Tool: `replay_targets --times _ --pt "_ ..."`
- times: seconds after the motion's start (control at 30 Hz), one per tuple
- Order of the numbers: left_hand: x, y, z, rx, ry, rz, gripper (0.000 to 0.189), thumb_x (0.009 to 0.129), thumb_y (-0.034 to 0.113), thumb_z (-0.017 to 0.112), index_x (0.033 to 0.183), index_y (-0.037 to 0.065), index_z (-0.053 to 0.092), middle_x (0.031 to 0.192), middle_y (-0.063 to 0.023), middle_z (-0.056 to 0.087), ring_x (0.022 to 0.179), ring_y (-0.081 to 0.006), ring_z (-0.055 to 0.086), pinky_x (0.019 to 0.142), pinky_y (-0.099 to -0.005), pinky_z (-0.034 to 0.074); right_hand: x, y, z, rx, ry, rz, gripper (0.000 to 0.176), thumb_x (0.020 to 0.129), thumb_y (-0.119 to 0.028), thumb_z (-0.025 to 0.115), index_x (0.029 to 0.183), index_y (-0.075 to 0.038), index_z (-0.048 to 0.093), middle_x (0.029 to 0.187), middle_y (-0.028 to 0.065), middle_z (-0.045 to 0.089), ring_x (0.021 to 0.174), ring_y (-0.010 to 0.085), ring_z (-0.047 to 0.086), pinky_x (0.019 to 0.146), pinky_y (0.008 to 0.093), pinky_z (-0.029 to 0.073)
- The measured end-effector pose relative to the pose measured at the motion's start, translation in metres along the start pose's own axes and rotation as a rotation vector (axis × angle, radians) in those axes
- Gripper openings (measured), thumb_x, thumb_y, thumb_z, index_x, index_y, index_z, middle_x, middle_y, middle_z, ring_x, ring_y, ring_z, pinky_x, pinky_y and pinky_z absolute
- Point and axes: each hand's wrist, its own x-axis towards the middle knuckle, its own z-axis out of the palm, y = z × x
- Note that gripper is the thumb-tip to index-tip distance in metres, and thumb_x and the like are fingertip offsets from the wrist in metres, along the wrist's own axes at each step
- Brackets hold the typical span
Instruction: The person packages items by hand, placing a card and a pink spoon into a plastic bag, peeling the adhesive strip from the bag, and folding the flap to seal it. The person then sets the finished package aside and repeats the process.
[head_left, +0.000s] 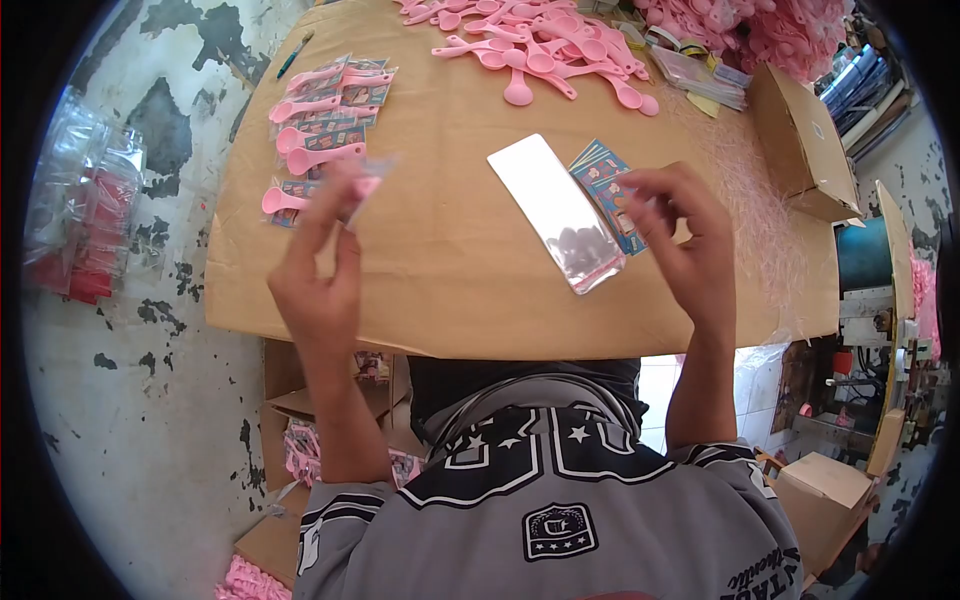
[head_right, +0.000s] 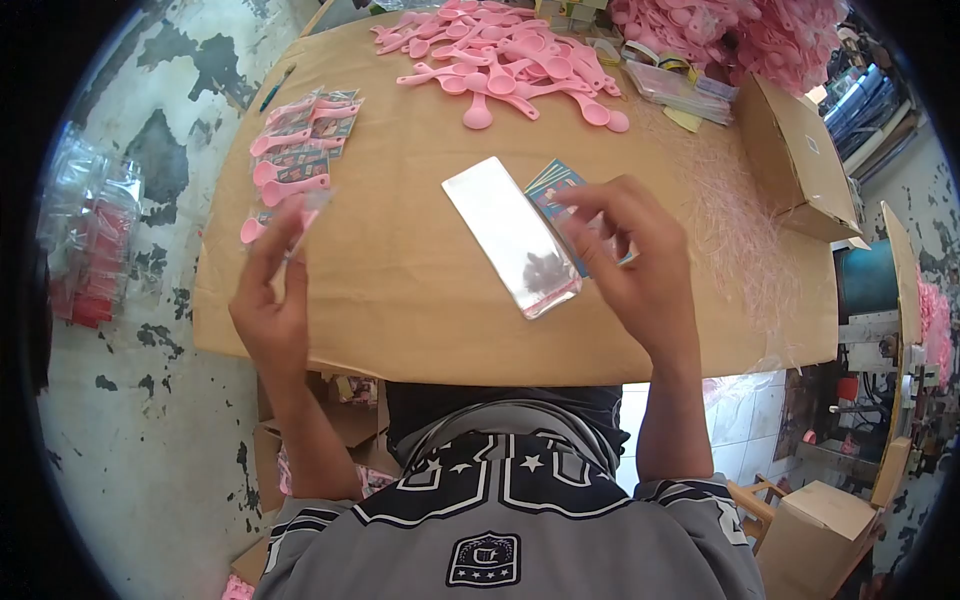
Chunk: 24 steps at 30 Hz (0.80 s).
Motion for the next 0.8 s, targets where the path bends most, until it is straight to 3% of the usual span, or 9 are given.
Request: replay_targets --times 0.03,0.07,0.17,0.2,0.37,0.47,0.67,0.77,0.8 --pt "0.006 -0.002 -0.004 0.037 0.018 -0.021 0.049 0.095 -0.011 0.058 0.143 0.001 0.062 0.136 -0.0138 0.07 0.124 -0.021 0.066 0.106 -0.0341 0.049 -0.003 -0.002 -0.002 -0.057 -0.093 -0.001 0.02 0.091 -0.007 0.077 0.11 -0.006 0.076 0.094 0.0082 0.067 0.084 0.0182 0.065 0.077 0.0323 0.051" --pt "0.01 -0.004 -0.006 0.072 0.036 -0.041 0.05 0.094 -0.01 0.057 0.143 0.001 0.061 0.14 -0.0147 0.068 0.128 -0.0222 0.064 0.109 -0.0359 0.048 -0.01 0.007 0.001 -0.064 -0.194 0.012 0.026 0.086 -0.012 0.08 0.111 -0.008 0.074 0.102 0.0115 0.063 0.095 0.0275 0.063 0.085 0.0384 0.051" --pt "-0.001 -0.017 0.002 -0.021 0.035 0.047 0.048 0.094 -0.007 0.056 0.141 0.003 0.063 0.144 -0.0156 0.065 0.133 -0.0234 0.06 0.111 -0.0365 0.045 -0.02 0.018 0.014 -0.276 -0.277 -0.159 0.028 0.085 -0.019 0.082 0.11 -0.01 0.074 0.104 0.0078 0.06 0.1 0.0266 0.058 0.085 0.0395 0.049" --pt "-0.007 -0.016 0.007 -0.028 -0.005 0.038 0.045 0.094 -0.005 0.058 0.138 0.003 0.064 0.139 -0.015 0.067 0.129 -0.0233 0.062 0.107 -0.0354 0.047 -0.022 0.021 0.018 -0.289 -0.28 -0.129 0.028 0.082 -0.021 0.083 0.105 -0.009 0.072 0.109 0.009 0.057 0.108 0.0301 0.055 0.091 0.0428 0.046" --pt "-0.026 0.015 0.048 -0.193 -0.236 -0.127 0.032 0.097 0.0 0.062 0.128 -0.001 0.069 0.123 -0.0116 0.073 0.113 -0.017 0.067 0.091 -0.0282 0.049 -0.023 0.034 0.021 -0.247 -0.264 -0.093 0.019 0.086 -0.017 0.079 0.099 -0.006 0.069 0.106 0.0109 0.057 0.106 0.0322 0.056 0.092 0.0453 0.047" --pt "-0.031 0.028 0.064 -0.241 -0.336 -0.193 0.025 0.097 0.003 0.067 0.121 0.0 0.073 0.108 -0.009 0.074 0.094 -0.014 0.066 0.078 -0.0288 0.049 -0.021 0.036 0.023 -0.226 -0.183 -0.105 0.013 0.088 -0.013 0.076 0.095 -0.003 0.07 0.103 0.0108 0.058 0.103 0.0322 0.056 0.09 0.0443 0.047" --pt "-0.03 0.053 0.09 -0.215 -0.484 0.032 0.021 0.098 0.008 0.069 0.117 0.0 0.076 0.094 -0.0091 0.071 0.079 -0.0146 0.06 0.07 -0.0297 0.048 -0.014 0.024 0.021 -0.186 -0.027 -0.144 0.009 0.089 -0.006 0.074 0.095 -0.001 0.07 0.103 0.0106 0.061 0.101 0.0316 0.057 0.086 0.0423 0.049" --pt "-0.034 0.054 0.099 -0.115 -0.491 0.044 0.022 0.101 0.014 0.068 0.118 0.0 0.075 0.097 -0.0094 0.071 0.077 -0.0134 0.06 0.07 -0.0293 0.048 -0.013 0.02 0.023 -0.175 -0.028 -0.176 0.009 0.088 -0.005 0.074 0.096 -0.002 0.07 0.104 0.0106 0.061 0.101 0.0316 0.058 0.086 0.0422 0.049" --pt "-0.035 0.054 0.099 -0.151 -0.488 -0.035 0.024 0.103 0.016 0.067 0.118 0.0 0.075 0.098 -0.0095 0.072 0.077 -0.0127 0.06 0.07 -0.029 0.048 -0.013 0.018 0.024 -0.171 -0.028 -0.187 0.009 0.088 -0.005 0.074 0.096 -0.002 0.07 0.104 0.0106 0.061 0.101 0.0316 0.058 0.086 0.0422 0.049"
